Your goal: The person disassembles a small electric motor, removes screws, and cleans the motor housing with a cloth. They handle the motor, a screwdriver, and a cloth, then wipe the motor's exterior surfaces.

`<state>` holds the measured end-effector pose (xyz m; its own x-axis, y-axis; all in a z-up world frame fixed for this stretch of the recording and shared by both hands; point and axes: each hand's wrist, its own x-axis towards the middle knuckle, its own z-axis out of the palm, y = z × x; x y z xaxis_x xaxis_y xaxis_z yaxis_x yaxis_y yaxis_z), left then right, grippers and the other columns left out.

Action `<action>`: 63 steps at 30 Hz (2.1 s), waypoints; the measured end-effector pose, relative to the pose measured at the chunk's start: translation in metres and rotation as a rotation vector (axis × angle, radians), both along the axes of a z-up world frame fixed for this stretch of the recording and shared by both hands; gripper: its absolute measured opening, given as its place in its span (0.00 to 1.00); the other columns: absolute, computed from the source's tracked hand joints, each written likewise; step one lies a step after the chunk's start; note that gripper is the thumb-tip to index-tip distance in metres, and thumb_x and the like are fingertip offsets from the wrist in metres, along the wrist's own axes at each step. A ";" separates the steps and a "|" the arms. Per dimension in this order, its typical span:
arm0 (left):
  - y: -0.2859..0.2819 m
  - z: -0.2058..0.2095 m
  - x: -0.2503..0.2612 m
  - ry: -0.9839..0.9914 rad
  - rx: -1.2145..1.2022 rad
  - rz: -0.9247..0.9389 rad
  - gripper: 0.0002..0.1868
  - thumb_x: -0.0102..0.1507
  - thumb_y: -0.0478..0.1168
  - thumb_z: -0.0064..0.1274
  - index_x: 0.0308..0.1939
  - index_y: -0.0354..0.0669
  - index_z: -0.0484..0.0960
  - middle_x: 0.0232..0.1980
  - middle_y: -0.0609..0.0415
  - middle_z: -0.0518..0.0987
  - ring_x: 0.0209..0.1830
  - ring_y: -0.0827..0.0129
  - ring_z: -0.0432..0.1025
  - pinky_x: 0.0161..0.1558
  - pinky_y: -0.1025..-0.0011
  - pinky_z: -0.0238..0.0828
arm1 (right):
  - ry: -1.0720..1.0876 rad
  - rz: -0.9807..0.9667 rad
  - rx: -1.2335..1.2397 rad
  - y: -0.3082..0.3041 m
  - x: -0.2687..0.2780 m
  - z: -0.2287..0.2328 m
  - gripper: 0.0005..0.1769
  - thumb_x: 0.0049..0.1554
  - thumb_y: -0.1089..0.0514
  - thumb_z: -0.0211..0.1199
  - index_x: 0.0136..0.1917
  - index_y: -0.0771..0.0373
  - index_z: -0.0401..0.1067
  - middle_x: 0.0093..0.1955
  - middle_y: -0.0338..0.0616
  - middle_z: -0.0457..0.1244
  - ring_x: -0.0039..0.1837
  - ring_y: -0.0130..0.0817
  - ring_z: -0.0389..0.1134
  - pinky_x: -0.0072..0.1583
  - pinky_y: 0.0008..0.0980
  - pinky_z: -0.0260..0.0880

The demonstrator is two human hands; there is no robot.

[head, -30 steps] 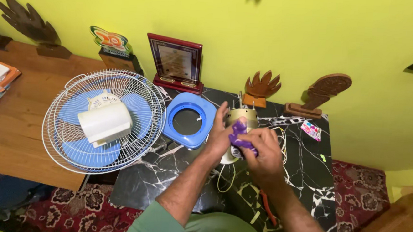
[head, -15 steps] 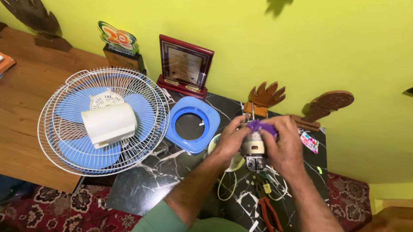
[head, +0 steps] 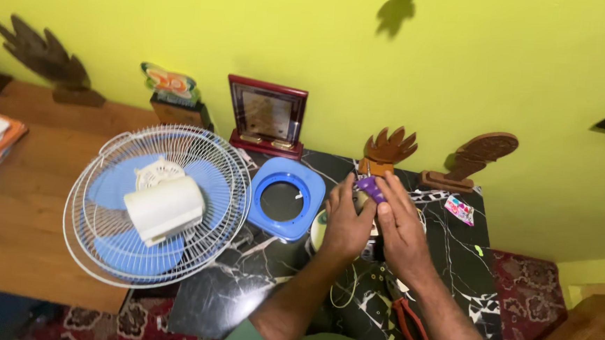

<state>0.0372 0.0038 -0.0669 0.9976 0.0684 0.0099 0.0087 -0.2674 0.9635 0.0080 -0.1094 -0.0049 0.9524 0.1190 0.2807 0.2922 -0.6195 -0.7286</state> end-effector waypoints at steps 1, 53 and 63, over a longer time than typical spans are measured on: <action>-0.001 0.003 -0.003 -0.059 0.027 0.010 0.37 0.66 0.47 0.50 0.76 0.38 0.57 0.75 0.33 0.57 0.75 0.41 0.51 0.73 0.50 0.44 | 0.008 0.005 0.043 -0.001 -0.002 -0.001 0.27 0.68 0.51 0.46 0.75 0.65 0.63 0.82 0.57 0.50 0.83 0.50 0.50 0.77 0.41 0.47; -0.001 0.019 -0.015 -0.220 0.026 -0.147 0.33 0.70 0.39 0.33 0.80 0.43 0.50 0.82 0.39 0.51 0.84 0.49 0.43 0.78 0.58 0.41 | 0.157 -0.123 -0.037 -0.020 -0.012 0.011 0.16 0.58 0.57 0.63 0.60 0.57 0.75 0.54 0.45 0.65 0.51 0.38 0.70 0.52 0.35 0.76; -0.002 0.014 -0.016 -0.301 0.187 -0.163 0.30 0.70 0.37 0.31 0.78 0.46 0.61 0.84 0.48 0.53 0.85 0.52 0.42 0.79 0.59 0.40 | -0.006 -0.079 -0.078 -0.023 -0.011 0.011 0.20 0.58 0.59 0.64 0.64 0.64 0.73 0.60 0.52 0.64 0.61 0.43 0.69 0.62 0.39 0.68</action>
